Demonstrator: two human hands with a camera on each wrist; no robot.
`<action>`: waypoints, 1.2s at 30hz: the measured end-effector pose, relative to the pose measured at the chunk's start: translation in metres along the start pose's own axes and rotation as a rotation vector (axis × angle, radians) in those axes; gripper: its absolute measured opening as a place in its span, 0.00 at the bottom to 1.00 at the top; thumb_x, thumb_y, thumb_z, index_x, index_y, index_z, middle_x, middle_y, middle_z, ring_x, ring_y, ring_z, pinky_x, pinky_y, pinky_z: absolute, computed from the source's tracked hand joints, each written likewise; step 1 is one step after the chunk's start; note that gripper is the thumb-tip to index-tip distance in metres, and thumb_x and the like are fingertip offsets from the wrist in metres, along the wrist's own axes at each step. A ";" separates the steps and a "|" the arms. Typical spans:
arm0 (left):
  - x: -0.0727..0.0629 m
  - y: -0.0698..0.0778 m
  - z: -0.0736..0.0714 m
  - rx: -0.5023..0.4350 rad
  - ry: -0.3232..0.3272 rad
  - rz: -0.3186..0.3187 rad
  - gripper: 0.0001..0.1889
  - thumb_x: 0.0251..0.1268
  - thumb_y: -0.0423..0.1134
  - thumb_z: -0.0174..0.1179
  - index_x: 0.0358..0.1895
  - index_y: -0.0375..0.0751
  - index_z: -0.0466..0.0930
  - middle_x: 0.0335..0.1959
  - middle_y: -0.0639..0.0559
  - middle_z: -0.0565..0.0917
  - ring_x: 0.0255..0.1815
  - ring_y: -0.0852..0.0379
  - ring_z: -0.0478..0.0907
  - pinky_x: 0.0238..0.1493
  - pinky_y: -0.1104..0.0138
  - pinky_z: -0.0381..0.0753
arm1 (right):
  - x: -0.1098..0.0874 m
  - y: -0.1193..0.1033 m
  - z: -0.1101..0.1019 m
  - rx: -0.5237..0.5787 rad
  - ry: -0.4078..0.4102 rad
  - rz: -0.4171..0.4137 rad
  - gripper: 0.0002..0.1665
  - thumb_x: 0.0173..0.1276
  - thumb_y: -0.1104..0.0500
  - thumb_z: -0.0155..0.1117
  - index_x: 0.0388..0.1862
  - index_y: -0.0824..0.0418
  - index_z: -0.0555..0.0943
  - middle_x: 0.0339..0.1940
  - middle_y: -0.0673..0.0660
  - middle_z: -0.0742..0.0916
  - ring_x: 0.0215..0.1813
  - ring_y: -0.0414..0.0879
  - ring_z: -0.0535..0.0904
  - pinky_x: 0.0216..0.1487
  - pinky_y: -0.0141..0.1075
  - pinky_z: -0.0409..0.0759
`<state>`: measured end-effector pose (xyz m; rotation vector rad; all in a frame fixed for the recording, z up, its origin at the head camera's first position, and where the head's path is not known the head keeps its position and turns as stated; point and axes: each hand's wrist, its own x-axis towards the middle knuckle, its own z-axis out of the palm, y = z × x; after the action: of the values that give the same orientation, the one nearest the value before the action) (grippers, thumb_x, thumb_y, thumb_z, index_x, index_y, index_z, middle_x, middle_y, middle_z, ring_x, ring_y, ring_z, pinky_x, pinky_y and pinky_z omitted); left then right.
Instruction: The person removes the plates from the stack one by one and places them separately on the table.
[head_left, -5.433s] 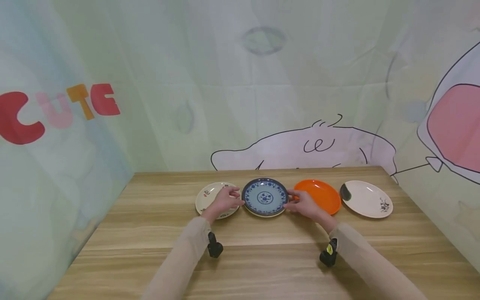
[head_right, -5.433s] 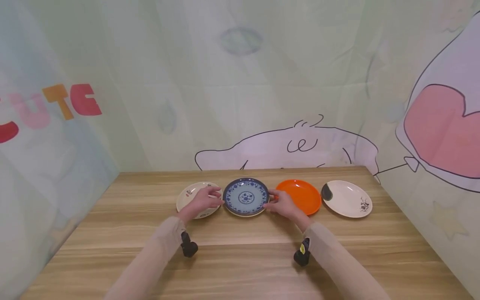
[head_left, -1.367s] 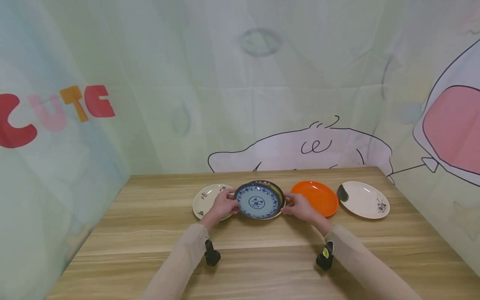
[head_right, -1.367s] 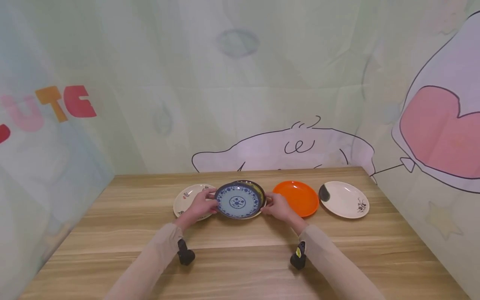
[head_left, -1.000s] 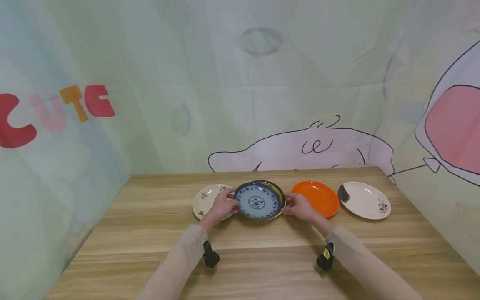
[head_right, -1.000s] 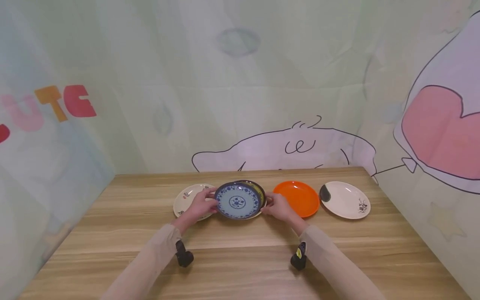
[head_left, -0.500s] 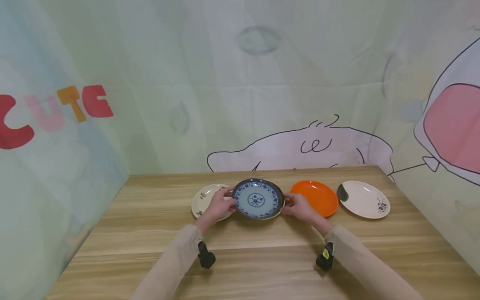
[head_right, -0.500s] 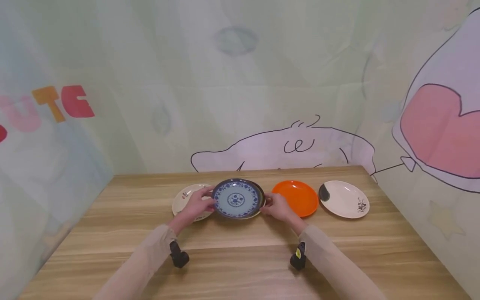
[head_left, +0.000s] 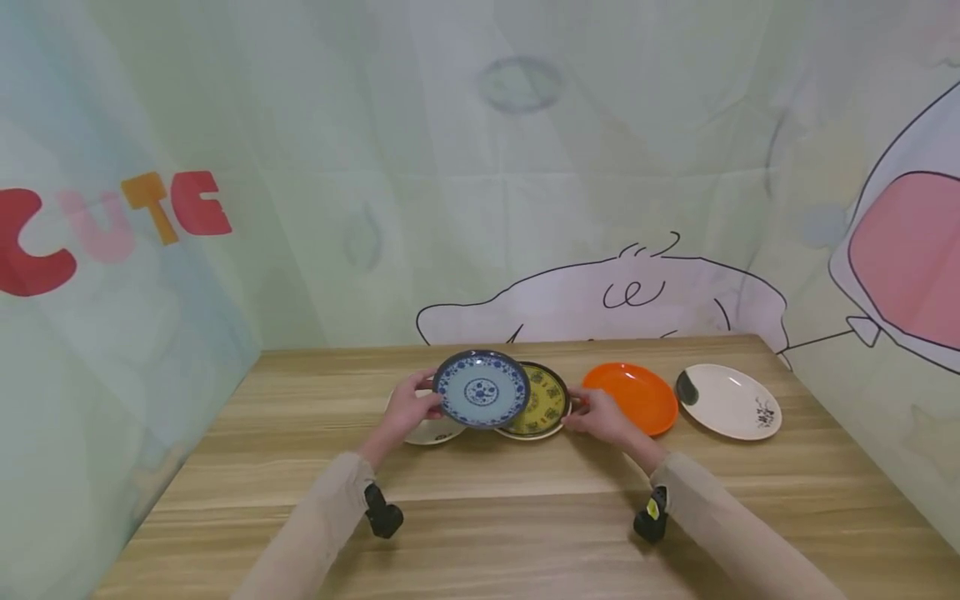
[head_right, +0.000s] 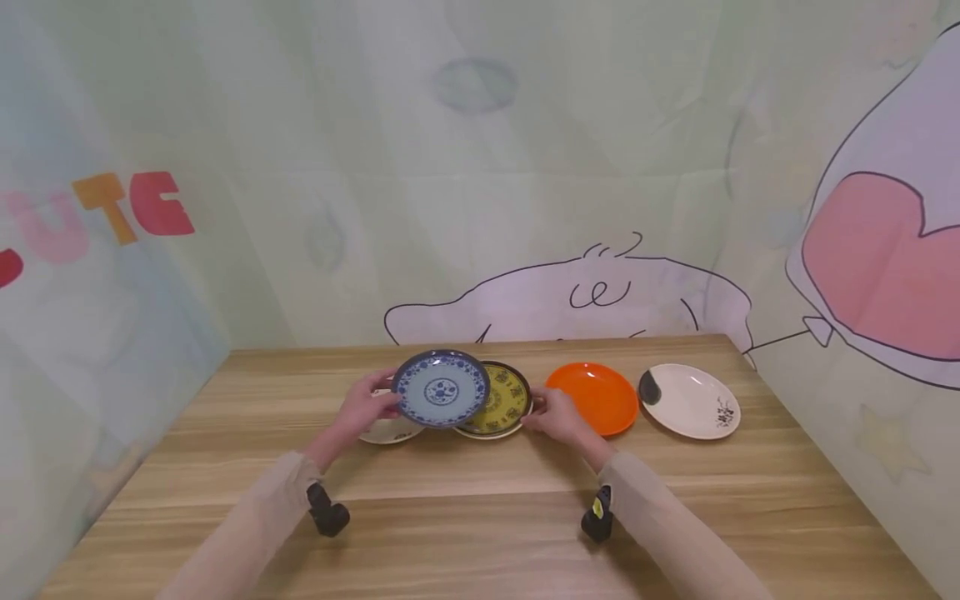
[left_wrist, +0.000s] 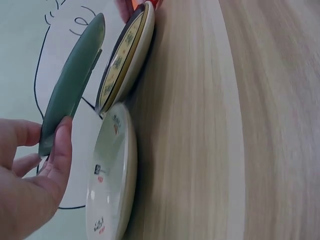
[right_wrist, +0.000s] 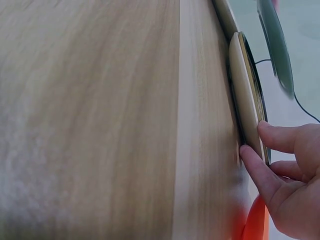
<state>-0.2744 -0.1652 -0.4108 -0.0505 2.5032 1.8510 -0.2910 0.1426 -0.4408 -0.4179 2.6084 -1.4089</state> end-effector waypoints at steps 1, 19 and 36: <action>-0.001 0.000 -0.004 -0.003 0.006 -0.003 0.28 0.57 0.23 0.50 0.64 0.30 0.59 0.53 0.29 0.70 0.28 0.57 0.78 0.34 0.67 0.82 | 0.000 0.000 0.000 0.000 0.000 0.004 0.33 0.54 0.67 0.66 0.59 0.75 0.68 0.43 0.67 0.83 0.30 0.42 0.77 0.28 0.32 0.79; -0.018 -0.013 -0.055 0.009 0.060 -0.016 0.29 0.59 0.21 0.48 0.66 0.28 0.54 0.55 0.28 0.64 0.28 0.60 0.76 0.38 0.66 0.82 | 0.002 0.001 0.001 0.020 0.014 0.046 0.34 0.54 0.67 0.66 0.59 0.74 0.67 0.38 0.63 0.83 0.29 0.42 0.77 0.29 0.33 0.79; -0.027 -0.021 -0.094 0.070 0.101 -0.006 0.30 0.60 0.23 0.47 0.67 0.28 0.51 0.56 0.26 0.62 0.29 0.62 0.76 0.38 0.70 0.81 | 0.002 0.002 0.001 0.002 0.015 0.024 0.32 0.54 0.67 0.66 0.59 0.74 0.68 0.41 0.65 0.83 0.28 0.41 0.77 0.28 0.32 0.79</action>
<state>-0.2467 -0.2608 -0.4023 -0.1535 2.6296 1.8008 -0.2925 0.1419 -0.4428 -0.3755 2.6148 -1.4117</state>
